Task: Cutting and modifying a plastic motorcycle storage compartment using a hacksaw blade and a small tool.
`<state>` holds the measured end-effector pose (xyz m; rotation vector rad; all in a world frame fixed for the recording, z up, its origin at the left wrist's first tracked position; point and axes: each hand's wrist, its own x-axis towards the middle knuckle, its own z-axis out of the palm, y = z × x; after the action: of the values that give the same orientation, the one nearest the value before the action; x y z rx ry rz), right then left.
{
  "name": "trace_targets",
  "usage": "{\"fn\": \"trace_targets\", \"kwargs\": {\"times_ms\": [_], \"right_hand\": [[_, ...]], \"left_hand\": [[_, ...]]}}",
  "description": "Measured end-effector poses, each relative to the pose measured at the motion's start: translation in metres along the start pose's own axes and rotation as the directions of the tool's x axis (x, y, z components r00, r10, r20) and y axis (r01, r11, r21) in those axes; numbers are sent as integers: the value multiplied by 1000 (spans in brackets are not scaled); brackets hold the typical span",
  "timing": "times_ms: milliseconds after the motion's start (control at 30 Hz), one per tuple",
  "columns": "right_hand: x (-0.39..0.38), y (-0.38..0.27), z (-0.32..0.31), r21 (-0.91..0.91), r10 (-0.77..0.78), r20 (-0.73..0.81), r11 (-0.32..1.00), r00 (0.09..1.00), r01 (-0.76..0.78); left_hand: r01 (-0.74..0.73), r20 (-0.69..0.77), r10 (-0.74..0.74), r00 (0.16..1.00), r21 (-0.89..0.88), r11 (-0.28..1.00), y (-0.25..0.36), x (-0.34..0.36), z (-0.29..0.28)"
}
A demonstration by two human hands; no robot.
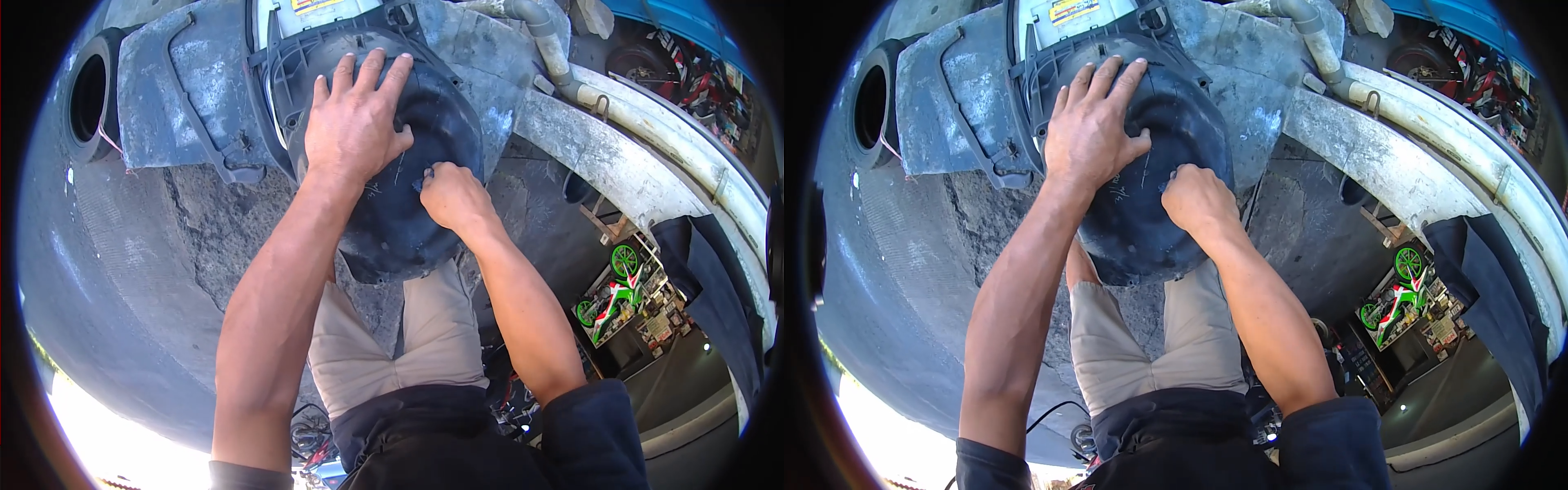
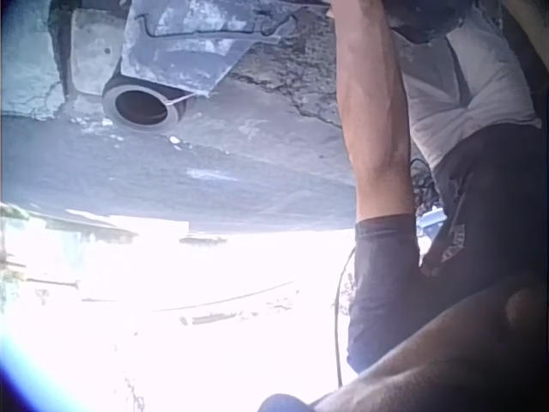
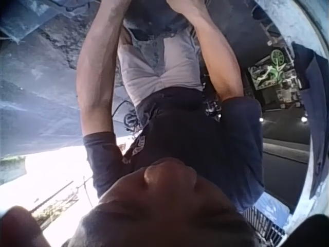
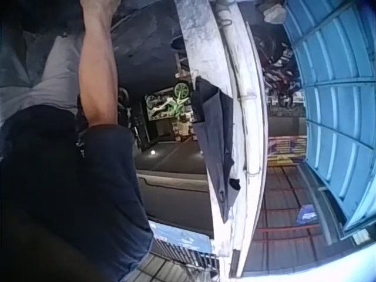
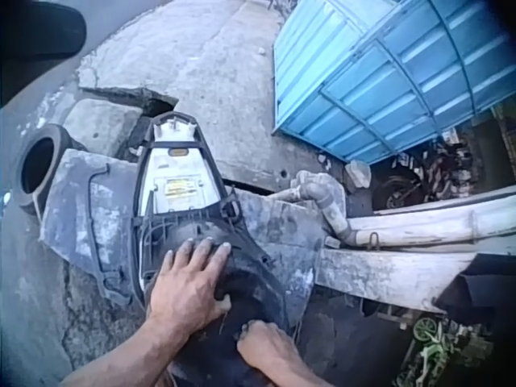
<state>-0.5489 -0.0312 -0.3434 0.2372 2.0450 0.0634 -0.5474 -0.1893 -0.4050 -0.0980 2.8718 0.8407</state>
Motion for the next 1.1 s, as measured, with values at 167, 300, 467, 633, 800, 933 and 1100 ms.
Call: {"fn": "trace_targets", "kwargs": {"times_ms": [167, 300, 467, 633, 800, 933, 1100], "right_hand": [[-8, -3, 3, 0, -51, 41, 999, 998, 51], [-3, 2, 7, -13, -97, 26, 995, 995, 97], [4, 15, 10, -10, -157, 27, 988, 987, 157], [2, 12, 14, 23, -178, 11, 984, 984, 178], [5, 21, 10, 20, -175, 2, 984, 985, 175], [-13, 20, 2, 31, -161, 27, 987, 987, 160], [-40, 20, -2, 39, -49, 102, 998, 994, 45]], "left_hand": [[-38, -46, 36, 998, -44, 998, -11, -10, 1], [-36, -55, 37, 998, 29, 999, -7, -8, 0], [-21, 184, 30, 982, -51, 998, 8, 5, -32], [-36, -103, 45, 994, 93, 995, -7, -10, 12], [-14, -8, 15, 1000, 87, 996, 3, -3, 4], [-14, -25, 16, 1000, 58, 998, -1, -5, 3], [0, 16, -1, 1000, 74, 997, 5, -5, 1]]}}
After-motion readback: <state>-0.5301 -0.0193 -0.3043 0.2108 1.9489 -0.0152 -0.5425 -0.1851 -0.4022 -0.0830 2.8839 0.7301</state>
